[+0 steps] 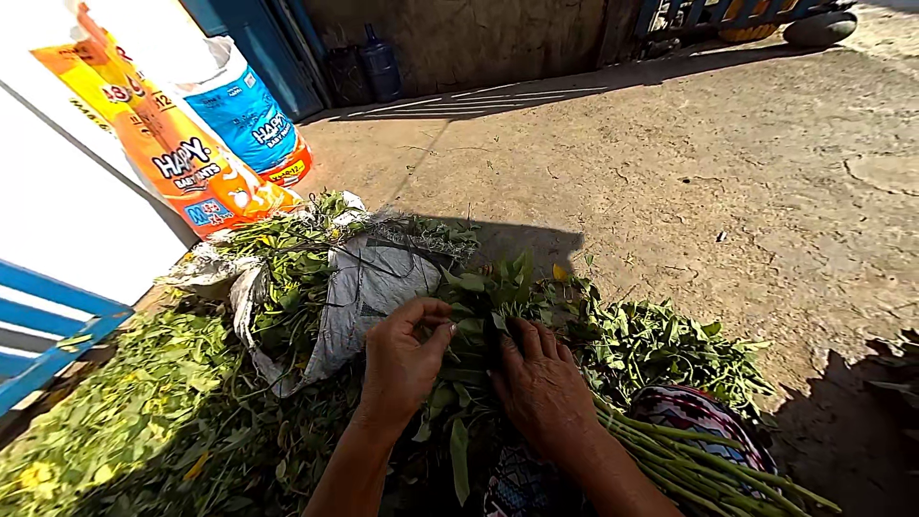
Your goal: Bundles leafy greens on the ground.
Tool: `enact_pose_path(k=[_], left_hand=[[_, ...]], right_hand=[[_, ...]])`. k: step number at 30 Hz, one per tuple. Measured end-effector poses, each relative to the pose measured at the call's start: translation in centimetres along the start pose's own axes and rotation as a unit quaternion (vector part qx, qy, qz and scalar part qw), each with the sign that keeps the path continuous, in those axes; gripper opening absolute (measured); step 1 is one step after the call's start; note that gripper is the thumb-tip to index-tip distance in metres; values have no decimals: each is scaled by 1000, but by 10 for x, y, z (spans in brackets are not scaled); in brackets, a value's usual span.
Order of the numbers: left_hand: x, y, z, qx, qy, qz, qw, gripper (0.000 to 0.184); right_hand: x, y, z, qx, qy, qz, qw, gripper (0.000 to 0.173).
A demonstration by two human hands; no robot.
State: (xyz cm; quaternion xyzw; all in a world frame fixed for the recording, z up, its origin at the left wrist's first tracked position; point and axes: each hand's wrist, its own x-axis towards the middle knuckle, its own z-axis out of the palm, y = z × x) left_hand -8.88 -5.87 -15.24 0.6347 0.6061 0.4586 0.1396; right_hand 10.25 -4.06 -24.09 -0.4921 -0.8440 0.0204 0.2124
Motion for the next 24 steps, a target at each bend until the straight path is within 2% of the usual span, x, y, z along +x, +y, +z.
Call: enact_pose_path(k=[3, 7, 11, 14, 19, 24], left_hand=[[7, 14, 6, 20, -16, 85, 996, 16], [10, 25, 7, 88, -65, 138, 984, 12], [9, 17, 7, 180, -188, 139, 956, 21], [6, 13, 10, 207, -233, 138, 940, 25], [8, 18, 11, 133, -187, 116, 966, 20], [9, 34, 15, 43, -143, 47, 988, 12]], right_hand=[[-1, 2, -1, 33, 8, -5, 999, 52], [-1, 5, -2, 53, 6, -5, 999, 52], [-2, 5, -3, 63, -4, -7, 998, 55], [-2, 5, -6, 91, -7, -11, 996, 50], [-4, 10, -10, 149, -14, -33, 988, 19], [-11, 14, -8, 201, 17, -62, 977, 18]])
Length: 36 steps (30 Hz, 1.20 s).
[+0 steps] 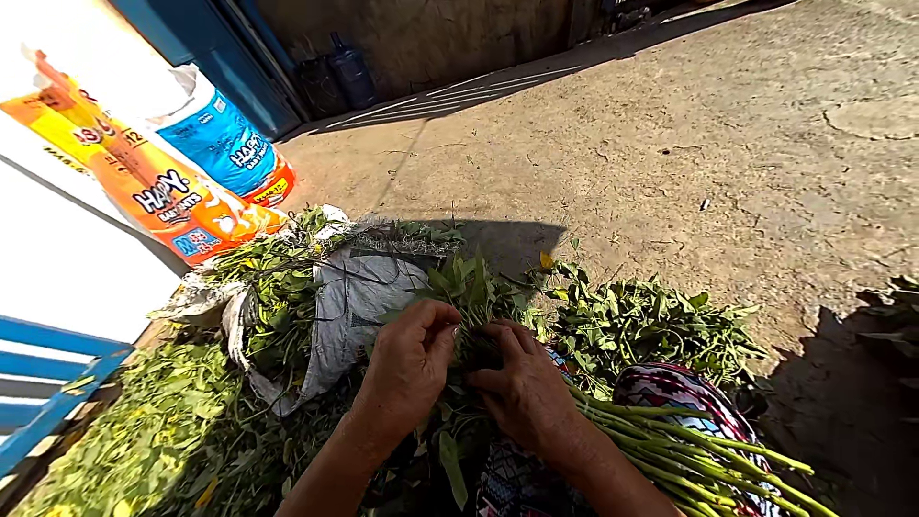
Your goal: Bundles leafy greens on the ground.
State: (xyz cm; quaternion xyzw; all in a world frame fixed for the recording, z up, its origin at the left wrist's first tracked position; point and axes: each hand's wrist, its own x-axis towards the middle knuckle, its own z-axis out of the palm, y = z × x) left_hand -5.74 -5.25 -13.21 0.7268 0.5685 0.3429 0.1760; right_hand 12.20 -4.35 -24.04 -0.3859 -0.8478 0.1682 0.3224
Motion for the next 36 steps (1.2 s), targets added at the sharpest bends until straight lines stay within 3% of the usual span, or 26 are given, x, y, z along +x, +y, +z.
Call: enact_pose_path(k=[2, 8, 14, 18, 23, 26, 30, 36], left_hand=[[0, 5, 0, 9, -20, 1, 1000, 11], [-6, 0, 2, 141, -181, 9, 973, 25], [2, 10, 0, 322, -357, -87, 873, 26], [8, 11, -1, 344, -377, -75, 857, 27], [15, 2, -10, 293, -367, -13, 883, 11], [16, 2, -11, 320, -356, 18, 878, 17], [14, 7, -7, 405, -350, 18, 845, 19], [15, 4, -6, 375, -393, -8, 839, 24]], right_hand=[[-3, 0, -1, 4, -7, -16, 1000, 20], [-3, -1, -5, -6, -56, -23, 998, 18], [-2, -2, -7, -15, -82, -22, 996, 16], [-2, -2, -6, -31, -78, -30, 996, 19], [-3, -1, -3, -35, -55, -29, 997, 26], [-3, -1, -4, -41, -75, -41, 995, 24], [-3, -3, -5, -56, -105, -50, 992, 24], [-4, -2, -4, -51, -104, -46, 992, 22]])
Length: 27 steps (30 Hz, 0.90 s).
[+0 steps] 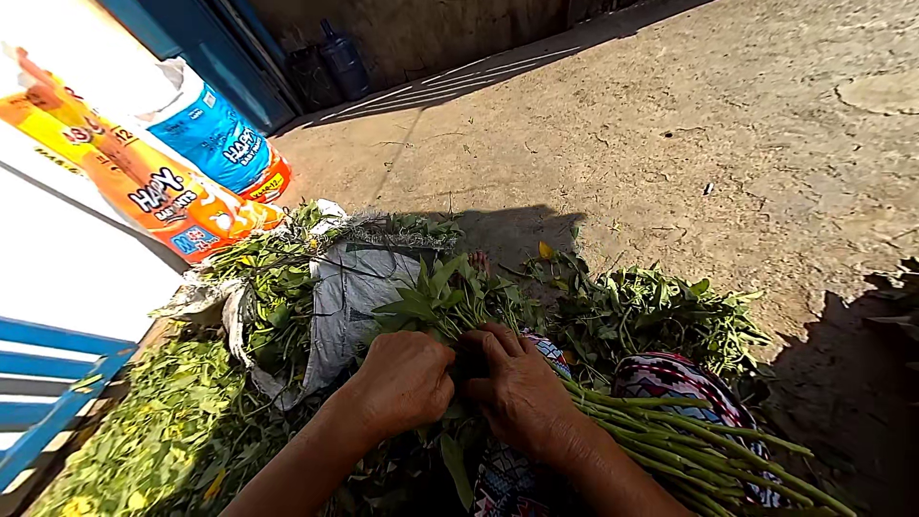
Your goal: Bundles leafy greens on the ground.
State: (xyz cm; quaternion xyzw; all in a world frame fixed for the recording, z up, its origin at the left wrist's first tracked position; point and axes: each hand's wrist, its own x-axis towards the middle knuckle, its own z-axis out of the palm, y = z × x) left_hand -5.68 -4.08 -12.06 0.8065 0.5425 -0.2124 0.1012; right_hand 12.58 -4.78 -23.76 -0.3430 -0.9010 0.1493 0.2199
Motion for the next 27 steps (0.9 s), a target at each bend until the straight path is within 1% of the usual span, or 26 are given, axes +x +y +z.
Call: enact_pose_path(k=[2, 4, 6, 8, 11, 13, 14, 20, 24, 27], left_hand=[[1, 0, -3, 4, -48, -14, 999, 19], [1, -2, -1, 14, -56, -18, 998, 17], [-1, -5, 2, 16, -31, -15, 999, 19], [-3, -10, 5, 8, 12, -11, 1000, 21], [-5, -18, 10, -7, 94, 9, 996, 13], [-5, -20, 13, -12, 125, 16, 992, 7], [-5, -20, 13, -15, 129, 13, 991, 8], [-3, -18, 14, -36, 129, 2, 991, 26], [-3, -18, 14, -32, 138, -5, 990, 20], [-3, -18, 15, -26, 158, 9, 987, 24]], right_hand=[[0, 0, 0, -1, 0, -2, 1000, 21], [1, -1, -1, -1, -4, -2, 1000, 21], [1, -1, -1, 0, -2, -2, 1000, 20], [1, 0, 0, 0, 6, -1, 1000, 19], [1, 0, -1, 9, 12, 7, 1000, 19], [1, 0, 0, 8, 14, 10, 1000, 19], [1, -1, 0, 7, 12, 11, 1000, 19], [1, -1, 1, 9, 11, 11, 1000, 19], [1, -1, 1, 0, 13, 10, 1000, 19], [1, -1, 1, -5, 21, 9, 1000, 18]])
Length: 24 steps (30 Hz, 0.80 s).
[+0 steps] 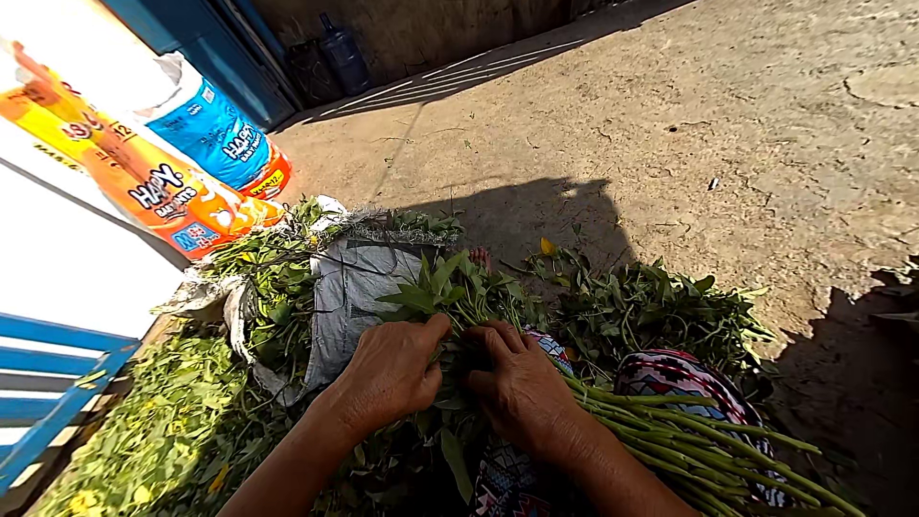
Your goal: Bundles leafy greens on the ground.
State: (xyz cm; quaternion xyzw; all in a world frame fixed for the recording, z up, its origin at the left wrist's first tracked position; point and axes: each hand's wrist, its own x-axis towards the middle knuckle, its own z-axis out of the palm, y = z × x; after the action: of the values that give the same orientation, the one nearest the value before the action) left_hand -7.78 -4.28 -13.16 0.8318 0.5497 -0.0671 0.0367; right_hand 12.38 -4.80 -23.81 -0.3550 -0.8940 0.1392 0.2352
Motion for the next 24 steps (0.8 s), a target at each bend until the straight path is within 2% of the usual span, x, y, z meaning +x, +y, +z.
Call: enact_pose_path(k=[3, 8, 13, 19, 24], left_hand=[[-1, 1, 5, 5, 18, 18, 1000, 16], [4, 3, 25, 45, 97, 12, 994, 16], [8, 6, 32, 69, 119, 17, 990, 9], [13, 16, 42, 146, 180, 42, 972, 15], [15, 24, 53, 200, 220, 31, 954, 16]], right_hand=[[0, 0, 0, 2, -4, 2, 1000, 17], [1, -1, -1, -3, -13, 3, 1000, 18], [1, 0, -2, 0, -18, 7, 1000, 18], [1, 0, -1, -5, -20, 4, 1000, 18], [1, -1, -1, 1, -20, 5, 1000, 19]])
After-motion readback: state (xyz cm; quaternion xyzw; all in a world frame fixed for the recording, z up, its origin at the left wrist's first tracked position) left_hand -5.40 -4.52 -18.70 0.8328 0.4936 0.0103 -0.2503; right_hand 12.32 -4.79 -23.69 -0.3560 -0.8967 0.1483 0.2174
